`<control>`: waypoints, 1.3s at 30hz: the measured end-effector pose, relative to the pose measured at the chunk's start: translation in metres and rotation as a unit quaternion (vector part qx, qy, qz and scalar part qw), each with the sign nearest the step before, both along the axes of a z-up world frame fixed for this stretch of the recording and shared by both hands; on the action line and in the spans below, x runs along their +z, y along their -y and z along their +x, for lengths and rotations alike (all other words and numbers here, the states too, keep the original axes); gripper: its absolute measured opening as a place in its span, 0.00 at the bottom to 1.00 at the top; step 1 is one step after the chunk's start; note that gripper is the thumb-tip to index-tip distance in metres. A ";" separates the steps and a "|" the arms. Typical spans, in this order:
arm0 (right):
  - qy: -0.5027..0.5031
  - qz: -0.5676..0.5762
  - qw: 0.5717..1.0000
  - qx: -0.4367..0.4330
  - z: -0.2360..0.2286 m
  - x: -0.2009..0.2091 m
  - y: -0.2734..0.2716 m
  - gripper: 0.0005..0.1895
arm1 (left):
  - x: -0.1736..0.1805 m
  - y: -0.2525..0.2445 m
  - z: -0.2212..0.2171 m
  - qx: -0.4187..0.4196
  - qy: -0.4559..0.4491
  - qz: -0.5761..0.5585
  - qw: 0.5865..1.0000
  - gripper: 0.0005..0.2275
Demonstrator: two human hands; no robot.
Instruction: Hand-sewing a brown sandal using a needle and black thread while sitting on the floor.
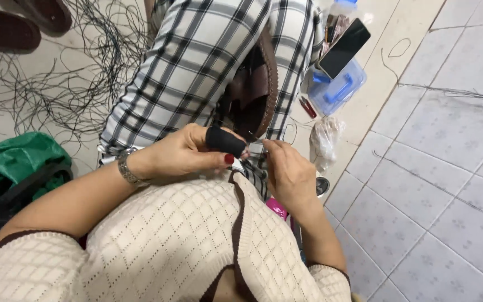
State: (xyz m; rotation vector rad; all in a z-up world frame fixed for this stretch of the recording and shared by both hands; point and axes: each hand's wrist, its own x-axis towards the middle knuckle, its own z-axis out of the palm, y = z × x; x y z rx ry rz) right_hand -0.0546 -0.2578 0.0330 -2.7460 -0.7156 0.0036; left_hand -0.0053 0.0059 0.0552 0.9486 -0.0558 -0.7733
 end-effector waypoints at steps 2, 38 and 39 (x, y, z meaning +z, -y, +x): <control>-0.024 0.039 0.999 0.003 -0.005 -0.012 0.005 0.15 | -0.008 0.000 0.002 -0.031 0.073 0.140 0.987 0.04; -0.272 0.483 0.827 -0.092 -0.004 -0.022 0.044 0.15 | -0.084 0.033 0.008 0.081 0.362 0.244 0.896 0.13; -0.273 0.482 0.827 -0.096 -0.003 -0.020 0.037 0.15 | -0.085 0.034 0.005 0.078 0.360 0.242 0.898 0.13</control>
